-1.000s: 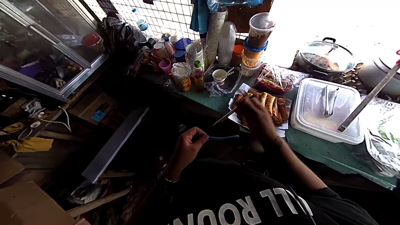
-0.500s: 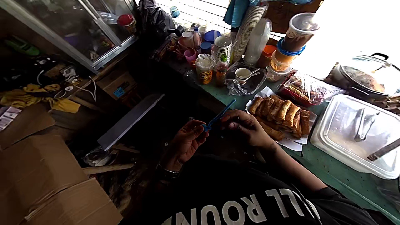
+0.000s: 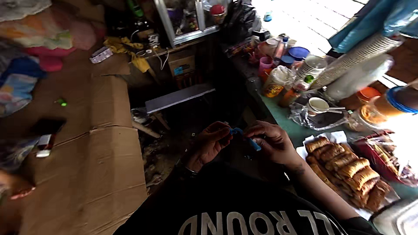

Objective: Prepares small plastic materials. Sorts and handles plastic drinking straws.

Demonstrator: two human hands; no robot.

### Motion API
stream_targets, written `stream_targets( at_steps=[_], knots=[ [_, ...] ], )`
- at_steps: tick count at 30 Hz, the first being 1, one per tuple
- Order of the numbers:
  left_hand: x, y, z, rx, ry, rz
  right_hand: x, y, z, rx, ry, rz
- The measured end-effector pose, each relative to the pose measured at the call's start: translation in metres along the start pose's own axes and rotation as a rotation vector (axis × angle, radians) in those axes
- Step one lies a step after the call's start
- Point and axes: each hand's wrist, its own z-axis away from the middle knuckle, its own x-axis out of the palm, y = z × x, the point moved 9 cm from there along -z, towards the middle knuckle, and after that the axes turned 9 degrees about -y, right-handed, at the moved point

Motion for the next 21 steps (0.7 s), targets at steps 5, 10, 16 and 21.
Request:
stream_targets(
  at_steps=[5, 10, 16, 21],
  knots=[
    [-0.027, 0.010, 0.032, 0.083, 0.123, 0.147, 0.040, -0.003, -0.030, -0.038, -0.135, 0.432],
    [-0.045, 0.022, 0.060, 0.216, 0.214, 0.149, 0.068, 0.005, -0.055, 0.058, -0.096, 0.628],
    [-0.050, 0.040, 0.075, 0.463, 0.230, 0.148, 0.082, 0.006, -0.073, 0.101, 0.011, 0.627],
    [-0.050, 0.054, 0.076, 0.696, 0.219, 0.040, 0.088, 0.007, -0.076, 0.160, 0.096, 0.585]
  ],
)
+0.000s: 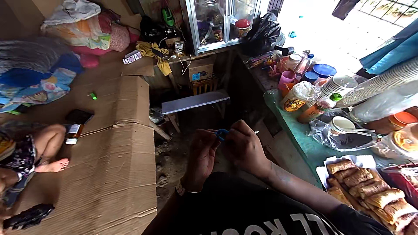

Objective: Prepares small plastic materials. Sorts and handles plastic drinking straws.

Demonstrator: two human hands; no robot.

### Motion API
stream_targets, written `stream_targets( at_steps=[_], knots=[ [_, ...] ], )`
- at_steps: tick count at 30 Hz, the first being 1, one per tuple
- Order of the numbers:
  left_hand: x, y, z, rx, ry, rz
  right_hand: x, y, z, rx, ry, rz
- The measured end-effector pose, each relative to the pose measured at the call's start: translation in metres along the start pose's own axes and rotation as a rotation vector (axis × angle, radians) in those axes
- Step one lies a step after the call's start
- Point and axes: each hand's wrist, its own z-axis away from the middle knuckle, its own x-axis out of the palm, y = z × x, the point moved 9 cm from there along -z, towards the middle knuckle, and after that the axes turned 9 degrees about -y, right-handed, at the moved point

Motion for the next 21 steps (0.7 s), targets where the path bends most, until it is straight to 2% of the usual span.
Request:
stream_targets(
  at_steps=[4, 6, 8, 10, 14, 17, 21],
  knots=[
    [0.006, 0.006, -0.001, 0.262, -0.023, -0.184, 0.002, -0.001, 0.002, 0.045, 0.066, -0.028],
    [0.009, 0.005, -0.002, 0.301, -0.020, -0.193, 0.001, -0.001, 0.003, 0.038, 0.096, -0.039],
    [0.010, 0.004, -0.008, 0.265, -0.033, -0.165, -0.002, -0.001, 0.004, -0.017, 0.070, -0.020],
    [0.010, 0.000, -0.015, 0.158, -0.059, -0.129, -0.009, -0.004, 0.006, -0.107, 0.039, 0.097],
    [0.018, -0.021, -0.020, 0.009, -0.146, -0.027, -0.018, -0.005, 0.011, -0.170, 0.111, 0.355],
    [0.028, -0.037, -0.019, -0.080, -0.233, 0.070, -0.024, 0.001, 0.011, -0.085, 0.164, 0.281],
    [0.025, -0.042, -0.024, -0.151, -0.181, 0.062, -0.034, 0.013, 0.016, -0.050, 0.071, 0.118]
  ],
)
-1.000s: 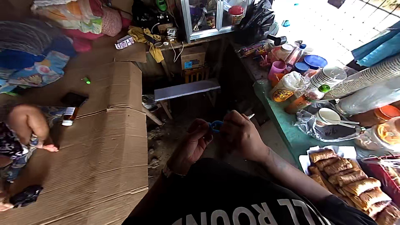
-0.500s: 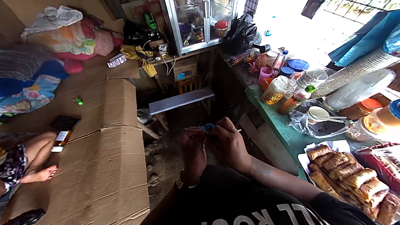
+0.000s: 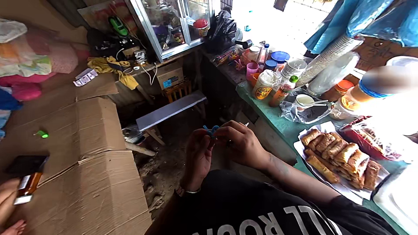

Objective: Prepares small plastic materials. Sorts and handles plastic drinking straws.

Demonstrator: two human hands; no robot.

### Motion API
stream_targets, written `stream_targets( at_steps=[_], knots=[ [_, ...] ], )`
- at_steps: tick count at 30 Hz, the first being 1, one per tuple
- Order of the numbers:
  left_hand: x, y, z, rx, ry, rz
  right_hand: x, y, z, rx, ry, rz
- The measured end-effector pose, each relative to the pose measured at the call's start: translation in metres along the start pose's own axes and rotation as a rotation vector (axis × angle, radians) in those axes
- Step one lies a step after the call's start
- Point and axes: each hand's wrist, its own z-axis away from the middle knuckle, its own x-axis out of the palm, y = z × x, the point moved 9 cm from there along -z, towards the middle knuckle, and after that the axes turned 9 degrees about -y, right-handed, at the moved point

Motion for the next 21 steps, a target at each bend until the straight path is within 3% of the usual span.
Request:
stream_targets(
  at_steps=[3, 5, 8, 11, 14, 21],
  knots=[
    [0.007, -0.004, -0.004, -0.029, -0.071, -0.050, -0.010, -0.001, 0.005, -0.033, 0.054, 0.159],
    [0.011, -0.008, -0.006, -0.026, -0.108, -0.074, -0.011, 0.003, 0.007, 0.012, 0.083, 0.105],
    [0.016, -0.009, -0.009, -0.059, -0.109, -0.099, -0.017, 0.039, 0.009, 0.375, 0.061, -0.465],
    [0.025, -0.017, -0.009, -0.130, -0.180, -0.064, 0.002, 0.064, 0.018, 0.809, -0.130, -0.959],
    [0.030, -0.028, -0.010, -0.152, -0.202, -0.009, 0.019, 0.068, 0.020, 0.843, -0.146, -1.211],
    [0.036, -0.038, -0.009, -0.139, -0.190, 0.036, 0.032, 0.090, 0.024, 0.887, -0.018, -1.168]
  ],
)
